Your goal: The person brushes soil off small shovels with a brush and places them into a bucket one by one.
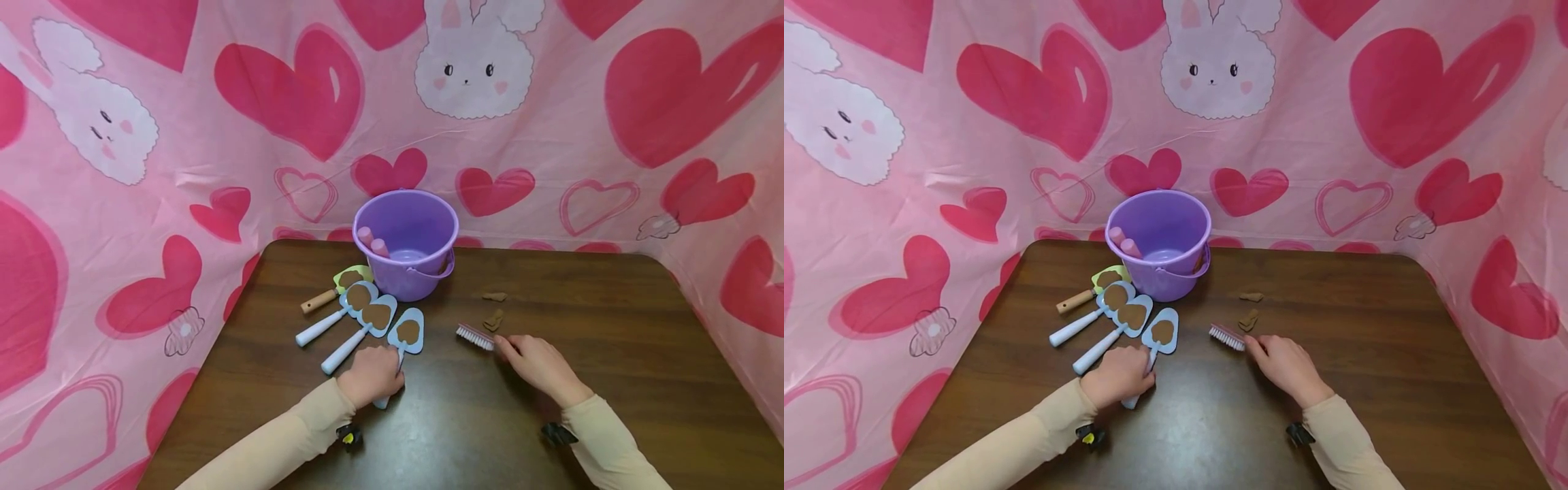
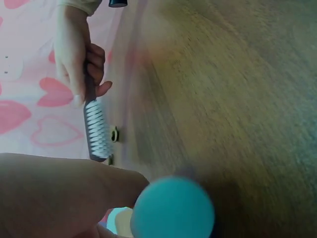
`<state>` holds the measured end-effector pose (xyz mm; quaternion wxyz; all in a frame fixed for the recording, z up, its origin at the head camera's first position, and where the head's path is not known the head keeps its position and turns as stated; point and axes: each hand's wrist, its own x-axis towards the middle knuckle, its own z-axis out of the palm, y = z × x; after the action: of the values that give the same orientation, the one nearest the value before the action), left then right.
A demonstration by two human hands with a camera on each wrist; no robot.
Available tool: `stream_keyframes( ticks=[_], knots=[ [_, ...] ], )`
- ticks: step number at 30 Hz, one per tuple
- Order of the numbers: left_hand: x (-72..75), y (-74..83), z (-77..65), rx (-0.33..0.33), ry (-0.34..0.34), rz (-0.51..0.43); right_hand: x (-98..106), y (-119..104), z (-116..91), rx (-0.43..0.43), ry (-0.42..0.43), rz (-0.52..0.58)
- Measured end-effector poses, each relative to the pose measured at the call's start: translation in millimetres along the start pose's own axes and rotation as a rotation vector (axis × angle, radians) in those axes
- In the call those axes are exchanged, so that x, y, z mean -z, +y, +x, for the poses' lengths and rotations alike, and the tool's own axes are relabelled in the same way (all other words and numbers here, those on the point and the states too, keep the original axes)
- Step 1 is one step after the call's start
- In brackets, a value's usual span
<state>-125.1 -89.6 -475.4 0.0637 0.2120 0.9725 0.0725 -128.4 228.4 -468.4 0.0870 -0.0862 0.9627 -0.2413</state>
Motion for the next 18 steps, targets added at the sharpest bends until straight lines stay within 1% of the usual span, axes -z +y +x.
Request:
stream_keyframes(
  ticks=[5,8,10,14,18],
  knots=[
    [4.6,3.5,-2.6,0.029,0.001,-0.036,-0.5,0.4,-1.3,-0.001,-0.005,0.0],
    [6.2,4.8,-2.6,0.044,0.022,-0.041,-0.1,0.5,-1.9,-0.004,-0.009,0.002],
    [7.3,5.3,-2.0,0.049,0.05,-0.046,0.2,0.1,-2.8,-0.013,-0.011,0.005],
    [8.5,5.3,1.9,0.046,0.091,-0.045,1.2,-1.1,-3.6,-0.008,-0.003,0.005],
    [9.4,5.1,6.7,0.028,0.094,-0.061,1.1,-3.8,-4.0,0.011,0.026,0.006]
  ],
)
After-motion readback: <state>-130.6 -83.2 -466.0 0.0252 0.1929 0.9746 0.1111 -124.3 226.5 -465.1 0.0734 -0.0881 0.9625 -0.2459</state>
